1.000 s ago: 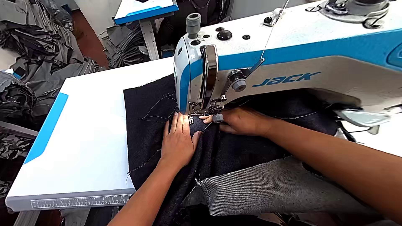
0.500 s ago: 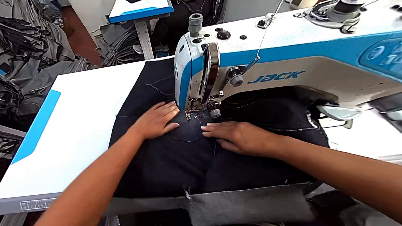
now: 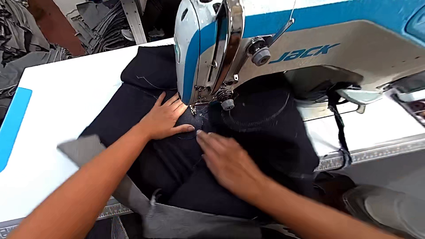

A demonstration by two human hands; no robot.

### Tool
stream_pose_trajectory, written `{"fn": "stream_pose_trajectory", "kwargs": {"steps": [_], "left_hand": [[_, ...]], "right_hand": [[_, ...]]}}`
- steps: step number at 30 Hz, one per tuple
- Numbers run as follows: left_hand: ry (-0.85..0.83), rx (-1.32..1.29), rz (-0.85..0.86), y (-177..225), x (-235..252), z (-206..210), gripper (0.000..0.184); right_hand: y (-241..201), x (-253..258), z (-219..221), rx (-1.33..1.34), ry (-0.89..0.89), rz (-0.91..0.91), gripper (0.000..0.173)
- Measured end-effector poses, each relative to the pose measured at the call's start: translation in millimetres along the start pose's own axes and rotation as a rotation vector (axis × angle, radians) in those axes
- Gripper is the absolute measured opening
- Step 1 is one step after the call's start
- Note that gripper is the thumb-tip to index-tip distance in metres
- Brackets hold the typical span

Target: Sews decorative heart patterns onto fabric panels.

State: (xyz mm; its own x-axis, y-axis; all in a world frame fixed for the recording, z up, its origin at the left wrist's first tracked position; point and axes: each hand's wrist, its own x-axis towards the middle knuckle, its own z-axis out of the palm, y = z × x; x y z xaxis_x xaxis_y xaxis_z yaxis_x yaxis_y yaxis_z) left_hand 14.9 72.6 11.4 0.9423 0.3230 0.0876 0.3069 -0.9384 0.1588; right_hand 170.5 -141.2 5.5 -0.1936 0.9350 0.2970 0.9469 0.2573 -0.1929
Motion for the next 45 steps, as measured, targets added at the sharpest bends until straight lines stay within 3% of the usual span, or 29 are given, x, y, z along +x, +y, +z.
{"fn": "stream_pose_trajectory", "kwargs": {"steps": [2,5,9,29,36,41,45], "left_hand": [[-0.008,0.009,0.167,-17.8,8.4,-4.8,0.089],[-0.009,0.04,0.289,-33.0,16.8,-4.6,0.09],[-0.001,0.036,0.257,-29.4,15.0,-2.9,0.091],[-0.046,0.026,0.134,-21.5,13.1,-8.3,0.088],[-0.061,0.033,-0.047,-18.6,12.3,-7.2,0.09],[0.006,0.046,-0.39,15.4,-1.2,0.6,0.094],[0.014,0.014,-0.542,33.6,-5.0,4.1,0.097]], "right_hand": [[-35.1,3.4,11.7,-0.098,0.019,0.092,0.04],[-40.0,11.8,13.0,-0.152,0.046,0.102,0.043],[-26.6,11.7,9.0,-0.16,0.022,0.071,0.05],[-5.0,10.1,8.3,-0.146,0.003,-0.023,0.051],[30.4,23.6,2.5,-0.085,-0.018,-0.152,0.046],[90.2,39.1,-4.9,0.035,-0.048,-0.38,0.044],[92.7,50.4,-41.4,0.051,-0.242,-0.418,0.039]]}}
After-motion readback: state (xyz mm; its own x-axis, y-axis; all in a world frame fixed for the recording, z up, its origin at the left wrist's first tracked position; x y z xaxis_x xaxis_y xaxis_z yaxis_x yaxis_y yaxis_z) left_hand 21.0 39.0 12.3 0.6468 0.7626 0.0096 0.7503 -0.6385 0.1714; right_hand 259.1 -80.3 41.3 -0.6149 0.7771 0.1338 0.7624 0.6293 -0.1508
